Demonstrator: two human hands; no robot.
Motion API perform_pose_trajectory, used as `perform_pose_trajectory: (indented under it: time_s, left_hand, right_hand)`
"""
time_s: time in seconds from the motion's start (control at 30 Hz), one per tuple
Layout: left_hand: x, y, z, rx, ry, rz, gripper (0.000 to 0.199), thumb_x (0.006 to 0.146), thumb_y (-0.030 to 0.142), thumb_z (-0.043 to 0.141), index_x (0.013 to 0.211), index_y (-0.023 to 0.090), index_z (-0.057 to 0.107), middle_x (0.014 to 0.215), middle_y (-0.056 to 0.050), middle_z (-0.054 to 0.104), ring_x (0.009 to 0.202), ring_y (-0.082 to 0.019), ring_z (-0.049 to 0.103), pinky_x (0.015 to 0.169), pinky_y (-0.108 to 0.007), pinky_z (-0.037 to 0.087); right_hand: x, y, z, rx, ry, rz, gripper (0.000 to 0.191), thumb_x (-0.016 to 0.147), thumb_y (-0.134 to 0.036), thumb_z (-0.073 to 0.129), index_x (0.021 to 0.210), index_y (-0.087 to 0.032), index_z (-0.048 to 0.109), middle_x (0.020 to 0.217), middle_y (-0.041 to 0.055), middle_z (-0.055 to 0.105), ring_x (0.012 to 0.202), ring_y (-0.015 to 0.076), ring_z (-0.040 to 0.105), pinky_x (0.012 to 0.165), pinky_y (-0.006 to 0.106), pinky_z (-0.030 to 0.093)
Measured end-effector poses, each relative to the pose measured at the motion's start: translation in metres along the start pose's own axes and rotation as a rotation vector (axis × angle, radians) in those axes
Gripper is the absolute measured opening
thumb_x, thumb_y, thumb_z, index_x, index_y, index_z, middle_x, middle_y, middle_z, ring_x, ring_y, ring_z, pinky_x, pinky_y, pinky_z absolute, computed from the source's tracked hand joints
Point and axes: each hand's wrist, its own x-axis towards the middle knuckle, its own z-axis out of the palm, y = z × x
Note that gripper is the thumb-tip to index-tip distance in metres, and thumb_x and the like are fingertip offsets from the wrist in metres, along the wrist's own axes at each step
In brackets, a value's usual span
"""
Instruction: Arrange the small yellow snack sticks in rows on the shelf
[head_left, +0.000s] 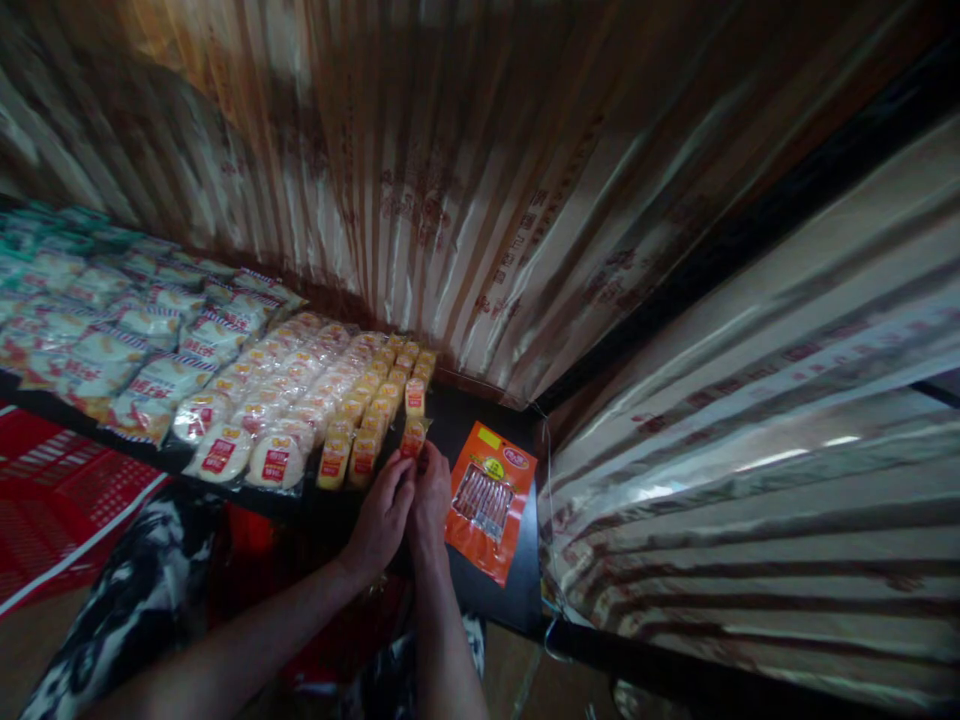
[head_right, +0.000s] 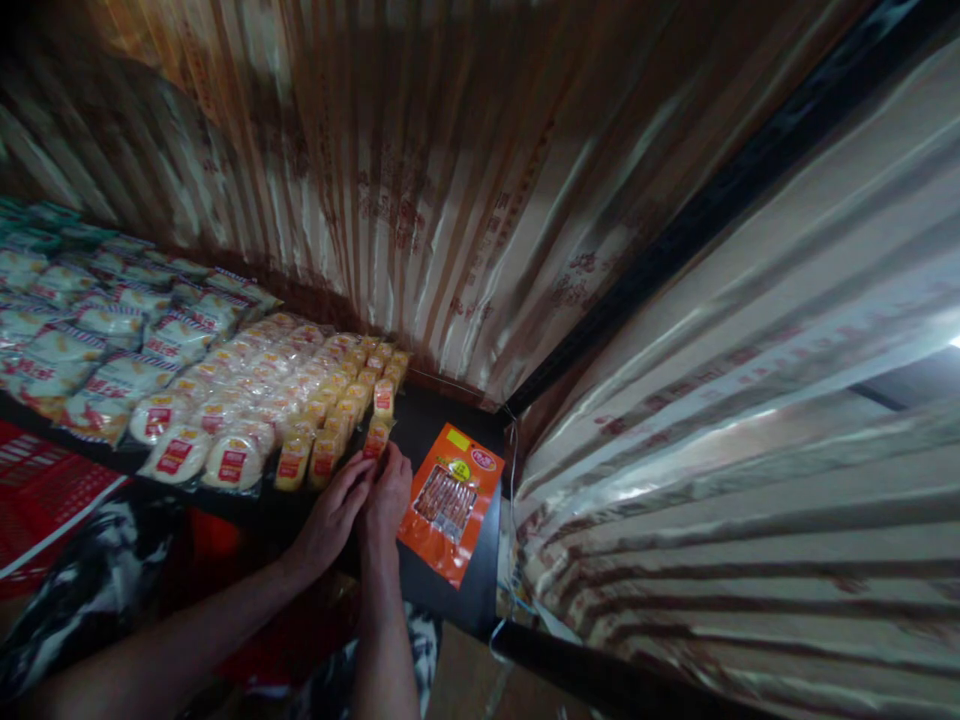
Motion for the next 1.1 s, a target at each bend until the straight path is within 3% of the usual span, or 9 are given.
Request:
perform_pose_trajectory:
  time_s: [0.2, 0.5, 0.8, 1.0, 1.1]
  left_hand:
    - [0.009, -0.003, 0.004, 0.016, 0.029, 0.054, 0.034, 0.086, 0.031, 0.042, 0.115, 0.019, 0.055, 0.135, -0.009, 0.049, 0.126, -0.020, 0.043, 0.109, -0.040, 0.030]
    - [0.023, -0.006, 0.012, 0.060, 0.026, 0.053, 0.040, 0.088, 0.033, 0.039, 0.122, 0.016, 0.050, 0.140, -0.013, 0.042, 0.130, -0.020, 0.037, 0.111, -0.040, 0.028]
    - [0.038, -0.001, 0.014, 0.059, 0.081, 0.089, 0.038, 0.088, 0.031, 0.039, 0.121, 0.016, 0.050, 0.139, -0.012, 0.043, 0.130, -0.021, 0.039, 0.110, -0.040, 0.029]
    - [0.044, -0.006, 0.018, 0.049, 0.081, 0.089, 0.039, 0.088, 0.030, 0.038, 0.123, 0.016, 0.047, 0.140, -0.013, 0.042, 0.130, -0.019, 0.038, 0.111, -0.039, 0.028]
    - [0.045, -0.008, 0.020, 0.043, 0.099, 0.097, 0.039, 0.087, 0.030, 0.039, 0.123, 0.016, 0.048, 0.139, -0.013, 0.043, 0.129, -0.020, 0.039, 0.110, -0.041, 0.028]
  right_hand:
    - [0.008, -0.003, 0.004, 0.087, 0.050, 0.016, 0.034, 0.081, -0.027, 0.045, 0.110, -0.017, 0.059, 0.094, 0.0084, 0.059, 0.084, 0.0194, 0.057, 0.076, 0.032, 0.046]
    - [0.025, -0.001, 0.007, 0.115, 0.073, 0.001, 0.033, 0.079, -0.029, 0.048, 0.108, -0.017, 0.060, 0.093, 0.0077, 0.061, 0.083, 0.0191, 0.058, 0.075, 0.032, 0.047]
    - [0.044, 0.010, 0.024, 0.118, 0.043, -0.027, 0.040, 0.081, -0.027, 0.045, 0.118, -0.017, 0.056, 0.102, 0.0106, 0.058, 0.090, 0.0206, 0.057, 0.074, 0.033, 0.049]
    - [0.051, 0.012, 0.028, 0.102, 0.067, -0.067, 0.037, 0.080, -0.026, 0.045, 0.114, -0.018, 0.057, 0.107, 0.0105, 0.056, 0.092, 0.0199, 0.056, 0.079, 0.034, 0.049]
    - [0.052, 0.011, 0.027, 0.114, 0.057, -0.045, 0.039, 0.081, -0.027, 0.044, 0.118, -0.018, 0.054, 0.116, 0.0122, 0.052, 0.089, 0.0180, 0.058, 0.074, 0.031, 0.050]
